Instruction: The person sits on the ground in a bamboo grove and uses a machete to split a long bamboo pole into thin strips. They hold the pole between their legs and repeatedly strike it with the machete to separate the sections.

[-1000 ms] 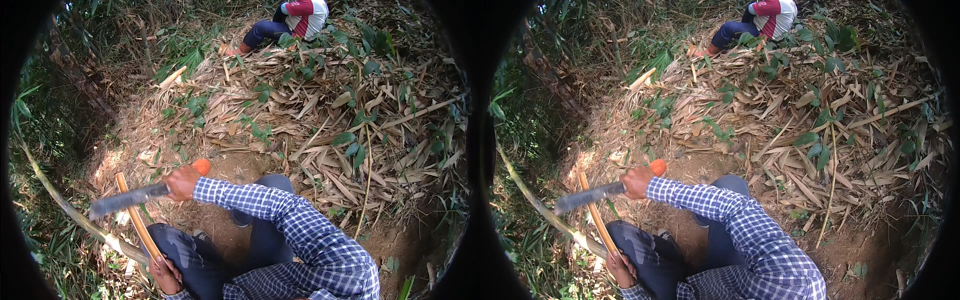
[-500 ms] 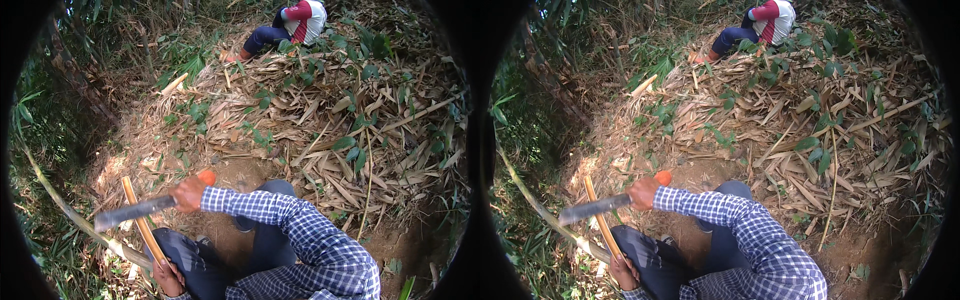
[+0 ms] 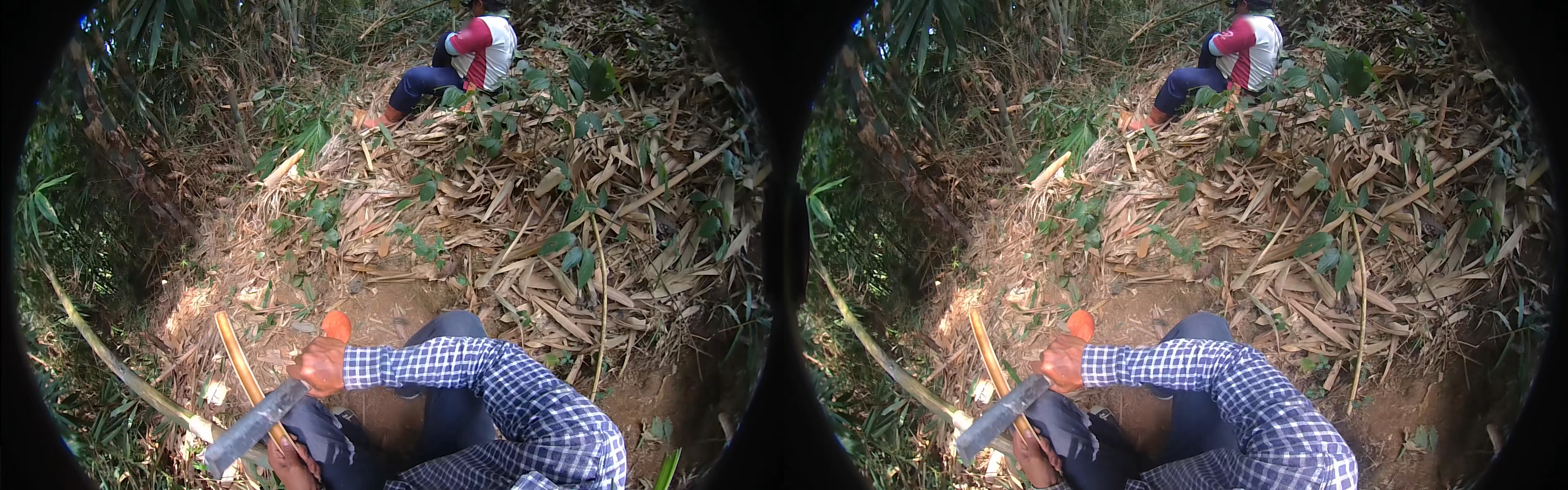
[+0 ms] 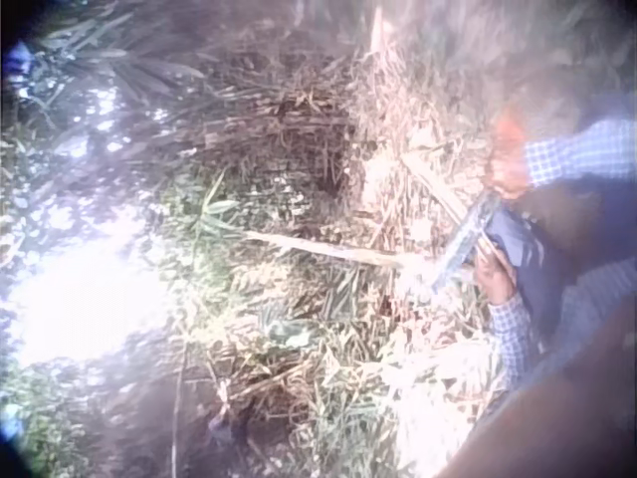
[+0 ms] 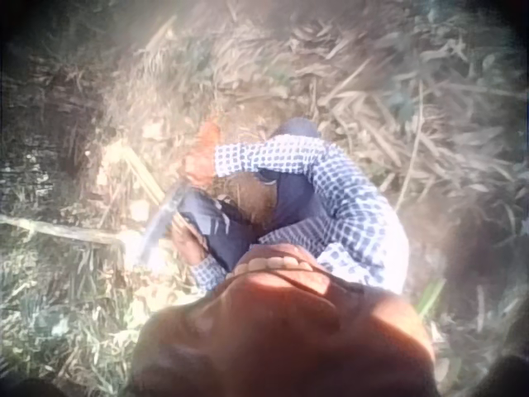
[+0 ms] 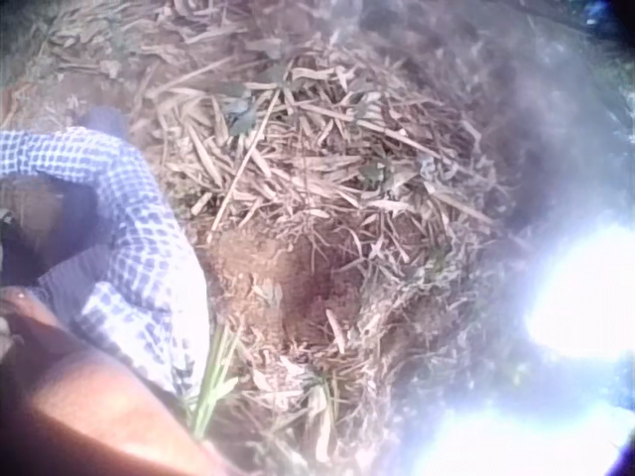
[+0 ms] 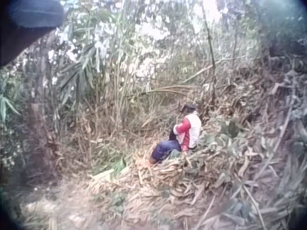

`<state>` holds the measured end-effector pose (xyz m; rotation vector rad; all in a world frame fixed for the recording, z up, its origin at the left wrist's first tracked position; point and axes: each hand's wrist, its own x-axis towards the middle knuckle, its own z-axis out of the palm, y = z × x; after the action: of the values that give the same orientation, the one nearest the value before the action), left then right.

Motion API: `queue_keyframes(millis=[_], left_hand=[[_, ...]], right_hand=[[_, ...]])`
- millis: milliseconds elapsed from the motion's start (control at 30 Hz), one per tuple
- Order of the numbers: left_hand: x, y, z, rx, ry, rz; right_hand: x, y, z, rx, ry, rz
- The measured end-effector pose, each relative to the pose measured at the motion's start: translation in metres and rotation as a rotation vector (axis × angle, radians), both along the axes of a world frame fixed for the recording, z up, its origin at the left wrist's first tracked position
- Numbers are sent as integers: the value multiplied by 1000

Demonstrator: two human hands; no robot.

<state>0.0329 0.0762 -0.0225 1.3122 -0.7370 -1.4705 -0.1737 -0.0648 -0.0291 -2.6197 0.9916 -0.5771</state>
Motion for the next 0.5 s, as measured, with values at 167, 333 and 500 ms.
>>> queue_keyframes(millis=[167, 333, 500], left_hand=[[2, 5, -4, -31, -25, -38], [8, 12, -13, -37, 28, -22], [-8, 23, 16, -5, 60, -26]], right_hand=[[-28, -40, -5, 190, 84, -273], [-27, -11, 19, 190, 58, -354], [-27, 30, 22, -1, 182, -241]])
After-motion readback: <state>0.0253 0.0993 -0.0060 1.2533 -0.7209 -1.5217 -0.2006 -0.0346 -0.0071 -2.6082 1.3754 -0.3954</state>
